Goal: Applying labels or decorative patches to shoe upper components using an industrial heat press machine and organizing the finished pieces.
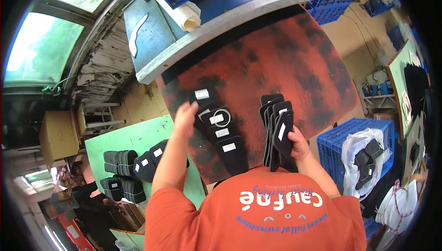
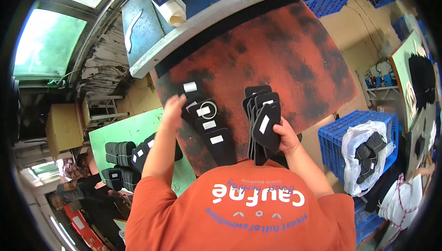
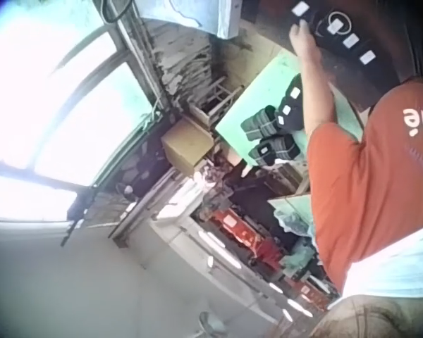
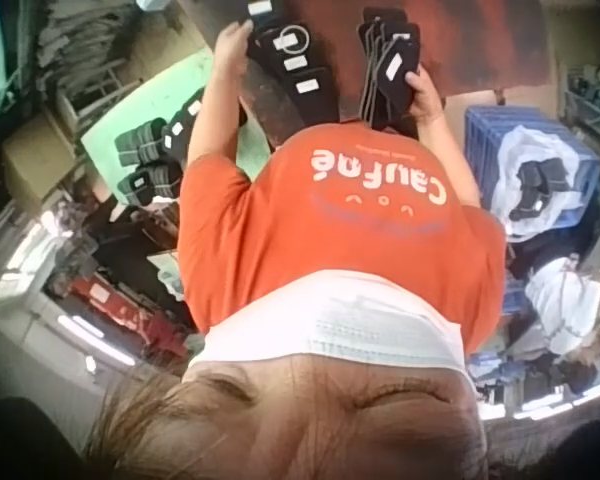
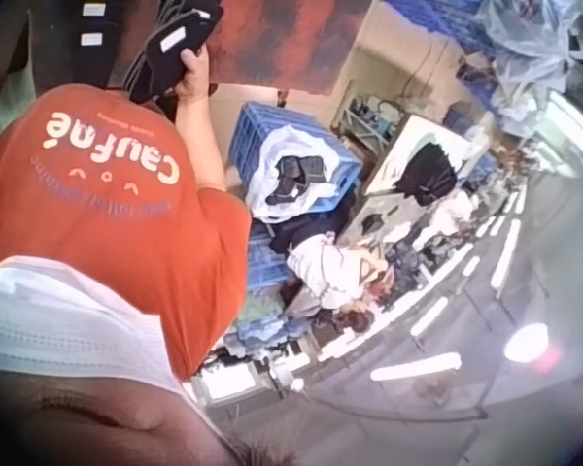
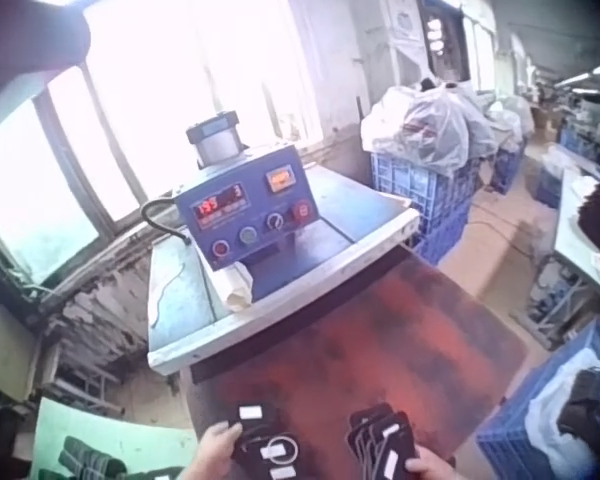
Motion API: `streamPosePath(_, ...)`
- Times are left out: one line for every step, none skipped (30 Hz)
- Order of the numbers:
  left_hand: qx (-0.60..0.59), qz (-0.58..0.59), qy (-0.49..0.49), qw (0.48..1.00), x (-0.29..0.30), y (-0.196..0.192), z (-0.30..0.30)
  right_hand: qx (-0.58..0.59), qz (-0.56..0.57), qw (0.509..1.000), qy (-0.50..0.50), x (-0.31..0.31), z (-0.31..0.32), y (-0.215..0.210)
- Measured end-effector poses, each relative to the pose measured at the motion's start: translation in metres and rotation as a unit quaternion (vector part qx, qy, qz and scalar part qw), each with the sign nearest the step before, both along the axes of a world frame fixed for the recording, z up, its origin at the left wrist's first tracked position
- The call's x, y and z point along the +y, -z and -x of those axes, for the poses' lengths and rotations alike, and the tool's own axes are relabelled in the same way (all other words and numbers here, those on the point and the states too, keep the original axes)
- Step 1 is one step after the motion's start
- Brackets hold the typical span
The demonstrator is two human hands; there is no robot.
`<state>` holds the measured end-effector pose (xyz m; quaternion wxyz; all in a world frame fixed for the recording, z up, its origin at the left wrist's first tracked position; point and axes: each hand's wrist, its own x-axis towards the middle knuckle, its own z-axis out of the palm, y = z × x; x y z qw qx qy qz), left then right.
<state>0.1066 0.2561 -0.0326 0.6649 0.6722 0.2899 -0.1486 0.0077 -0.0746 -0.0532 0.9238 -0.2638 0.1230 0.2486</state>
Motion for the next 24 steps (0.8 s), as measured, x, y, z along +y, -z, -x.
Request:
streamPosePath(0.007,0.001,0.042,0.999,-0.003,0.003,0.028,0.013,-0.016,1.0,0.012,0.001,0.0,0.002)
streamPosePath(0.013,0.002,0.085,0.996,-0.006,0.008,0.053,0.025,-0.032,0.999,0.023,0.001,0.0,0.006)
streamPosePath(0.035,0.095,0.045,0.994,-0.017,0.001,0.069,0.021,-0.039,0.999,0.025,0.0,0.002,0.013)
streamPosePath(0.058,0.186,0.005,0.981,-0.029,-0.011,0.084,0.023,-0.036,0.999,0.031,-0.001,0.003,0.02)
streamPosePath(0.007,0.23,0.046,0.972,-0.035,-0.019,0.099,0.018,-0.035,0.999,0.03,-0.001,0.004,0.024)
streamPosePath(-0.045,0.273,0.086,0.957,-0.041,-0.024,0.109,0.012,-0.034,0.999,0.028,-0.001,0.004,0.023)
streamPosePath(-0.014,0.209,0.136,0.968,-0.053,-0.015,0.109,0.008,-0.045,0.999,0.014,0.001,0.003,0.022)
streamPosePath(-0.066,0.201,0.115,0.97,-0.061,-0.008,0.117,0.006,-0.042,0.999,0.012,0.002,0.001,0.02)
streamPosePath(-0.085,0.042,0.165,0.982,-0.075,-0.013,0.117,0.021,-0.051,0.998,0.012,0.001,0.0,0.018)
streamPosePath(-0.105,-0.124,0.203,0.966,-0.085,-0.022,0.119,0.033,-0.064,0.997,0.004,0.003,-0.001,0.015)
streamPosePath(-0.132,-0.156,0.185,0.961,-0.091,-0.01,0.118,0.032,-0.052,0.998,0.003,0.006,-0.001,0.01)
streamPosePath(-0.135,-0.15,0.186,0.961,-0.094,-0.011,0.107,0.03,-0.046,0.998,0.005,0.003,-0.001,0.011)
streamPosePath(-0.074,-0.025,0.103,0.992,-0.096,-0.015,0.093,0.036,-0.072,0.997,0.017,0.0,0.0,0.015)
streamPosePath(-0.01,0.101,0.018,0.995,-0.096,-0.018,0.078,0.042,-0.099,0.994,0.029,-0.003,-0.001,0.016)
streamPosePath(-0.066,0.18,0.022,0.981,-0.088,-0.021,0.066,0.068,-0.169,0.983,0.015,-0.004,-0.005,0.004)
streamPosePath(-0.076,0.134,0.047,0.987,-0.079,-0.022,0.058,0.066,-0.169,0.983,0.009,-0.003,-0.009,-0.008)
streamPosePath(-0.042,0.135,0.034,0.989,-0.073,-0.029,0.058,0.087,-0.188,0.978,0.0,-0.002,-0.013,-0.018)
streamPosePath(-0.007,0.139,0.025,0.99,-0.073,-0.034,0.055,0.107,-0.204,0.973,-0.003,-0.001,-0.016,-0.023)
streamPosePath(-0.01,0.139,0.026,0.99,-0.077,-0.034,0.056,0.115,-0.211,0.971,-0.007,0.0,-0.017,-0.019)
streamPosePath(-0.064,0.148,0.025,0.987,-0.084,-0.033,0.06,0.132,-0.211,0.968,-0.037,0.001,-0.017,-0.015)
streamPosePath(-0.114,0.157,0.026,0.981,-0.092,-0.032,0.065,0.101,-0.149,0.983,-0.031,0.006,-0.019,-0.019)
streamPosePath(-0.125,0.129,0.024,0.983,-0.103,-0.028,0.071,0.068,-0.086,0.994,-0.026,0.013,-0.022,-0.027)
streamPosePath(-0.141,0.185,0.025,0.972,-0.119,-0.026,0.076,0.022,-0.062,0.996,-0.057,0.017,-0.026,-0.034)
streamPosePath(-0.159,0.24,0.029,0.957,-0.133,-0.029,0.079,-0.017,0.007,0.998,-0.053,0.019,-0.031,-0.041)
